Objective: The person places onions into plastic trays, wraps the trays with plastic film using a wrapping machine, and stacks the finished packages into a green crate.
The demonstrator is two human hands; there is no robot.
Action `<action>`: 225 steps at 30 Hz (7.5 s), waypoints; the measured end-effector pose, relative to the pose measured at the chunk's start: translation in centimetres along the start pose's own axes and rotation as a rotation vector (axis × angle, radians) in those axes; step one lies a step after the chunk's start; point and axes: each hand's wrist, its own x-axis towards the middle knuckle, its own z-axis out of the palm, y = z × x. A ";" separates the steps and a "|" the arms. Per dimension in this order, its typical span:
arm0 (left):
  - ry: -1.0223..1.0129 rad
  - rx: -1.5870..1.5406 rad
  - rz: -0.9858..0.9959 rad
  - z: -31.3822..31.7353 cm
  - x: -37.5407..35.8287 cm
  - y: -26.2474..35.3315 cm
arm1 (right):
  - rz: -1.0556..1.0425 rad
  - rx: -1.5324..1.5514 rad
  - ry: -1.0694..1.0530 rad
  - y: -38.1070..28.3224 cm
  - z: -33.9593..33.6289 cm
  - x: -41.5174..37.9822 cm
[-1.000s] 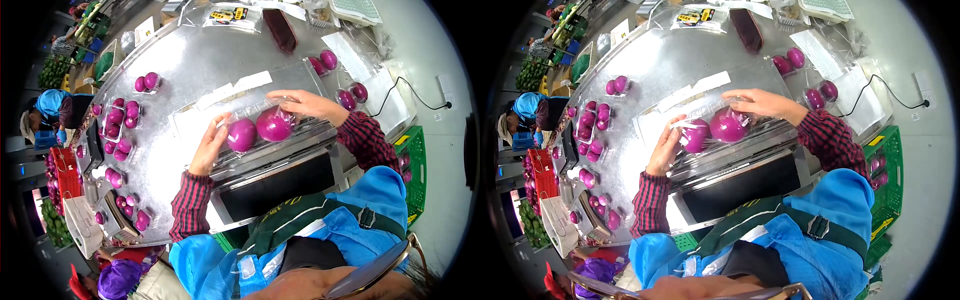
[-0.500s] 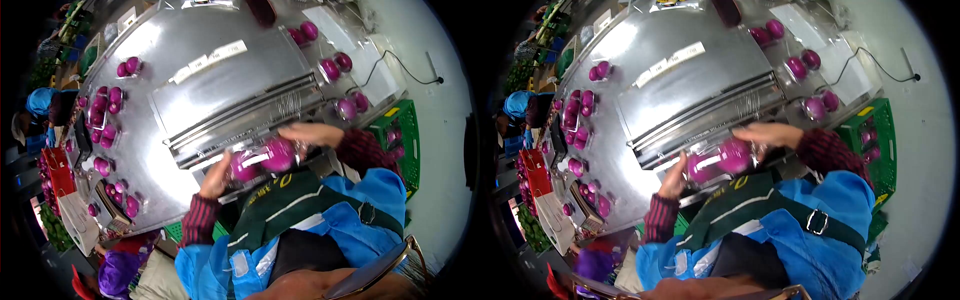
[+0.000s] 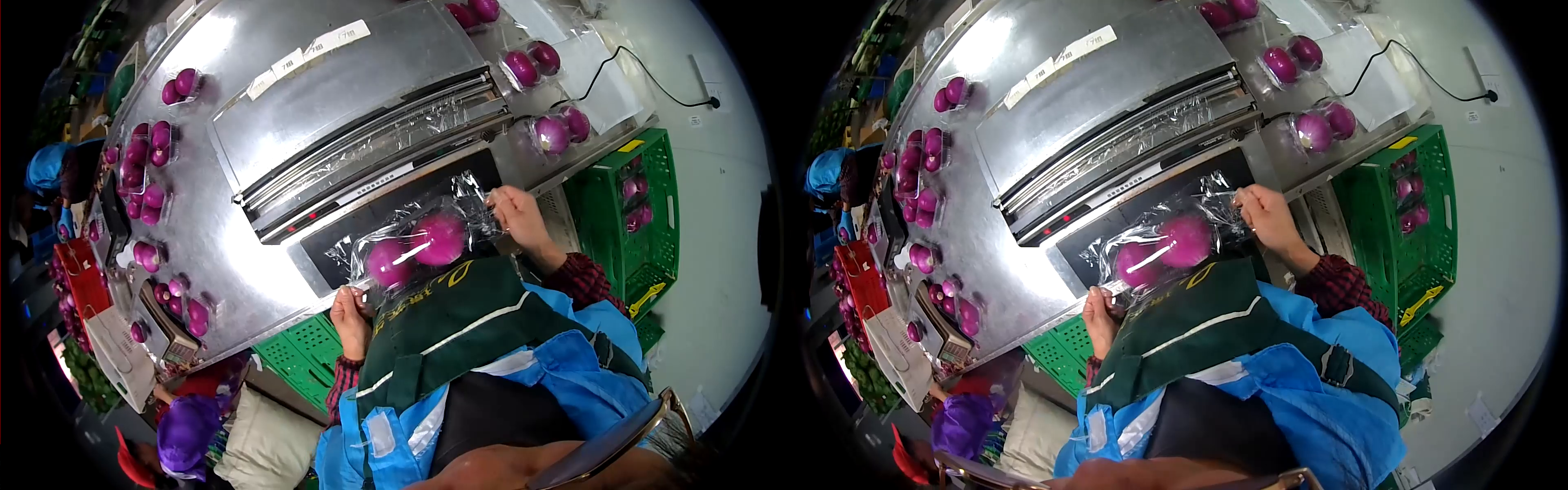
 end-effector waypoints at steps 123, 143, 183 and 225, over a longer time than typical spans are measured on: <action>-0.105 0.205 0.697 -8.0 19.1 33.9 | -0.437 -0.531 -0.509 -32.2 32.1 22.6; 0.196 1.314 0.822 4.6 7.7 18.3 | -0.761 -1.055 0.420 -12.8 0.4 7.3; -0.638 0.437 -0.120 7.2 2.0 16.2 | 0.220 -0.298 -0.834 -18.1 0.9 1.7; -0.764 0.313 -0.062 9.1 -2.8 -0.2 | 0.050 0.510 -0.892 5.1 1.7 -5.8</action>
